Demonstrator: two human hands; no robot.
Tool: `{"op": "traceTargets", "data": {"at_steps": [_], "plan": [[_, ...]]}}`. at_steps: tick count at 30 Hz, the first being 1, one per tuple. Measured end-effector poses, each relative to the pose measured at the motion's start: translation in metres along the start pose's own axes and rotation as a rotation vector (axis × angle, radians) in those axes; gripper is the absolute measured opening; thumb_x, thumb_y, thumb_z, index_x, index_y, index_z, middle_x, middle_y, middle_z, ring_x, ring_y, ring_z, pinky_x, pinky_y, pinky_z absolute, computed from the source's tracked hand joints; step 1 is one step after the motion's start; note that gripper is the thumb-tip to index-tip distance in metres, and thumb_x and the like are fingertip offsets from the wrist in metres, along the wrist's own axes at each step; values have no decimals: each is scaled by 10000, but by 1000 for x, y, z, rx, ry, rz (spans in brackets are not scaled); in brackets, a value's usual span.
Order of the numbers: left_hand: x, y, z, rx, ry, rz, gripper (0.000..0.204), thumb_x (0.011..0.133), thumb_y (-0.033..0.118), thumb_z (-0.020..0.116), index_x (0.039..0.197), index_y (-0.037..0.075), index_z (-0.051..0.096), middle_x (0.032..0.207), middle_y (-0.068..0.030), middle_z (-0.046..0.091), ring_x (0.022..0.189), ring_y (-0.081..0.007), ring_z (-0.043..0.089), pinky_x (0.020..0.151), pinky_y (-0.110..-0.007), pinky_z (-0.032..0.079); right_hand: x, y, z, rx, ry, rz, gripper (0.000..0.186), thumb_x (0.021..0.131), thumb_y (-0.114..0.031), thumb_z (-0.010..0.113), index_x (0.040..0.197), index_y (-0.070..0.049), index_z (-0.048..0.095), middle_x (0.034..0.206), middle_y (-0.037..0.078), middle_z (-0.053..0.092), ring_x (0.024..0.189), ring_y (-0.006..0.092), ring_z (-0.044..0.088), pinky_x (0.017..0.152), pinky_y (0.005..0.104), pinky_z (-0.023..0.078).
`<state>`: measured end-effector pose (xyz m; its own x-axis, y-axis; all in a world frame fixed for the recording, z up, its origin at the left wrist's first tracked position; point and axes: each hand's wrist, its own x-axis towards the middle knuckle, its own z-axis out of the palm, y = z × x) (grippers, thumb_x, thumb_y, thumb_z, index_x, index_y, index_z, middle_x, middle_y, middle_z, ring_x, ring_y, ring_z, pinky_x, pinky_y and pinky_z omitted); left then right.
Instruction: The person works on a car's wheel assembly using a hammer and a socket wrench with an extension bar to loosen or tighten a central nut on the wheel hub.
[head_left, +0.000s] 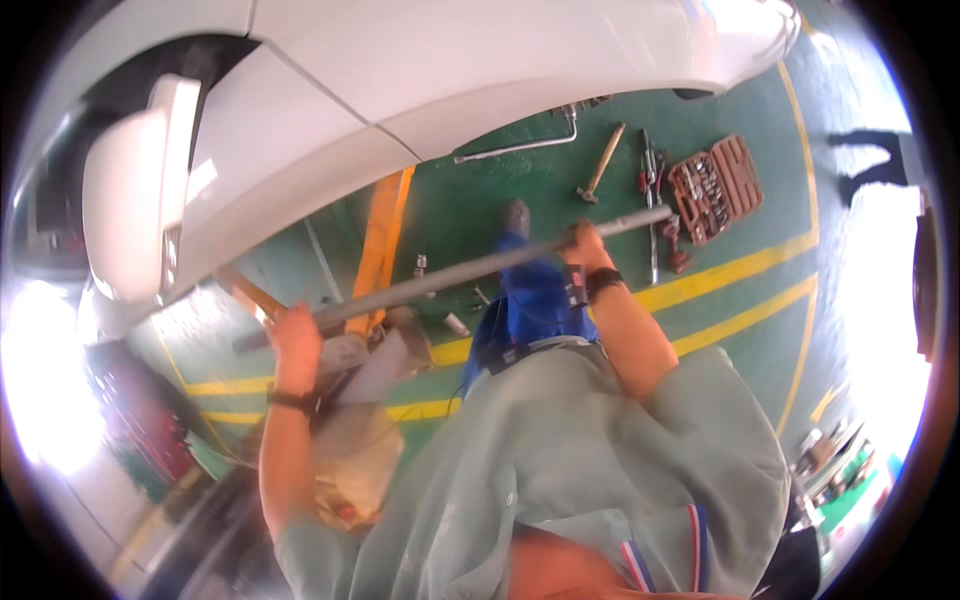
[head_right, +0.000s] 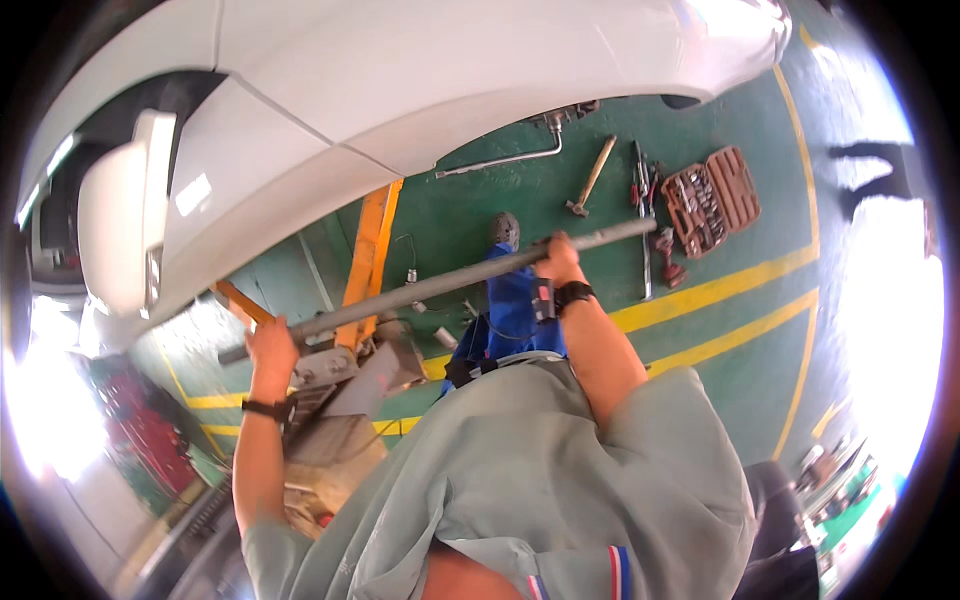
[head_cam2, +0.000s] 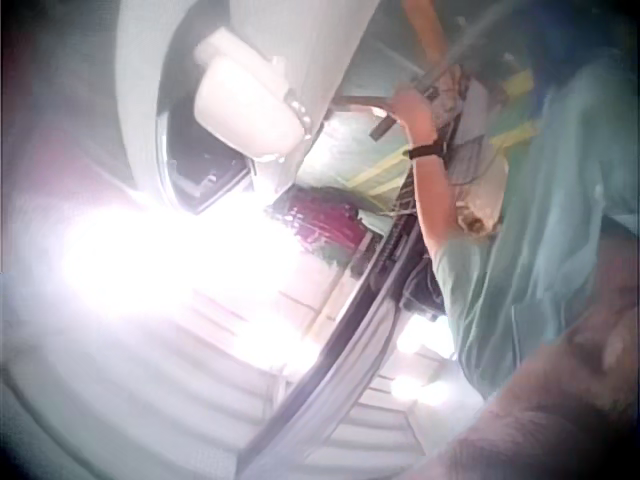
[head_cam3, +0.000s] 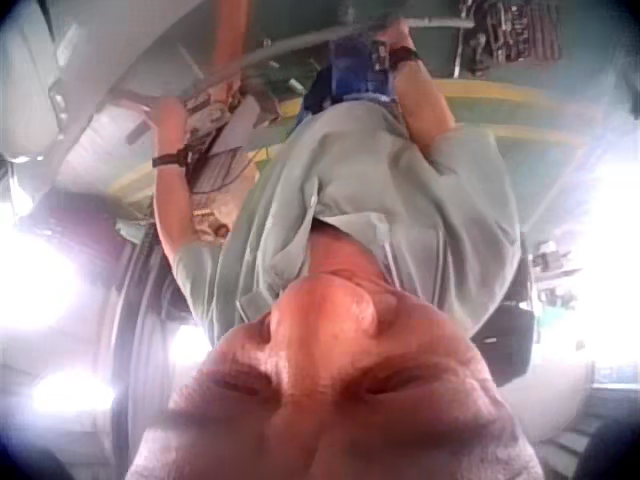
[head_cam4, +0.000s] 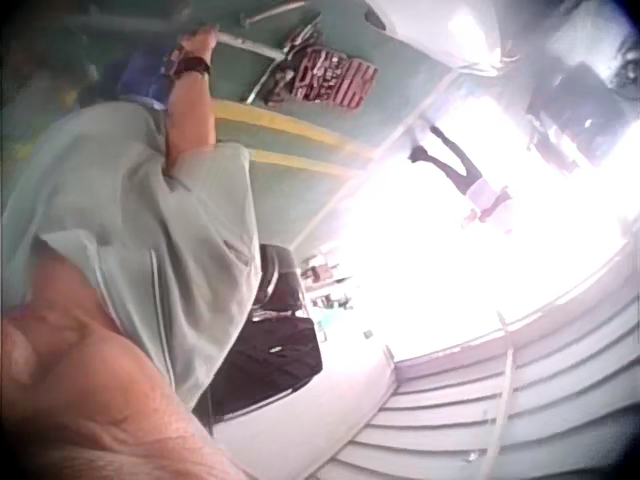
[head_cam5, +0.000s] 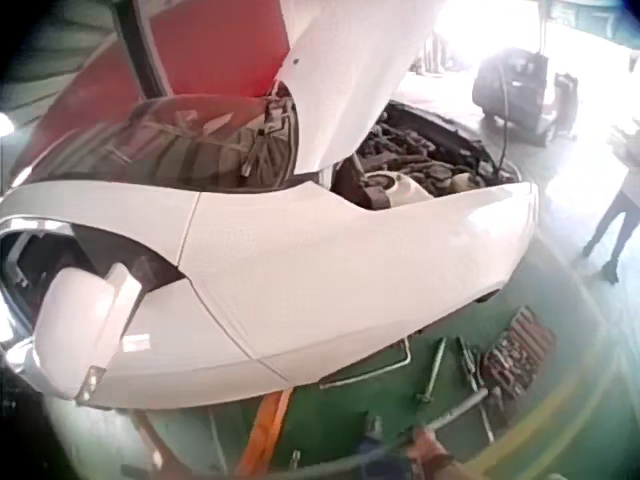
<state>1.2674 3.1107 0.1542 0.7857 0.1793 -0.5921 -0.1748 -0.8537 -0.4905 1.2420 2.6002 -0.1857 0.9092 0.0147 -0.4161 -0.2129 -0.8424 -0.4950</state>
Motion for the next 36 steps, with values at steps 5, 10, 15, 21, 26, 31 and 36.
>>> {"op": "traceTargets", "data": {"at_steps": [5,10,15,21,26,31,36], "plan": [[-38,-92,28,-30,-106,-146,238,744,216,625,940,84,602,965,-142,648,973,-324,603,846,-485,462,21,-154,43,806,-23,23,332,791,-255,636,1058,-69,570,960,146,610,879,298,604,800,434,477],[-48,-145,5,45,-294,-269,273,772,215,591,983,45,625,987,-192,646,968,-367,623,861,-490,476,43,-267,42,1779,-154,765,220,894,-235,561,1046,-82,517,872,115,592,781,272,617,710,496,494],[-65,-190,-29,62,-330,-322,289,781,208,599,1022,49,626,1026,-217,636,998,-394,614,869,-491,475,64,-343,60,2078,-302,1215,205,891,-219,568,1021,-68,520,824,93,604,733,241,642,682,461,533],[-67,-233,-48,-6,-158,-208,369,693,210,689,1009,24,645,905,-194,645,972,-398,602,847,-476,478,84,-409,105,2179,-470,1069,248,878,-215,588,1051,-53,517,820,86,627,715,224,646,679,407,549],[-36,-289,1,-114,-100,-149,423,645,234,755,978,11,619,999,-218,615,996,-385,595,846,-462,477,101,-444,96,2292,-399,1074,182,867,-168,591,975,-41,519,805,104,575,770,239,617,726,418,529],[-10,-282,-1,-124,-140,-271,318,661,184,712,904,-1,623,918,-220,628,942,-380,601,803,-474,479,112,-453,89,2319,-347,1046,214,871,-180,587,1005,-22,537,848,117,616,804,250,633,743,404,535],[37,-328,32,19,-163,-22,290,765,248,646,929,10,614,939,-198,624,911,-397,600,787,-507,493,118,-452,96,2330,-242,1036,210,879,-200,563,985,-19,548,878,121,641,795,246,627,755,394,530]]}}
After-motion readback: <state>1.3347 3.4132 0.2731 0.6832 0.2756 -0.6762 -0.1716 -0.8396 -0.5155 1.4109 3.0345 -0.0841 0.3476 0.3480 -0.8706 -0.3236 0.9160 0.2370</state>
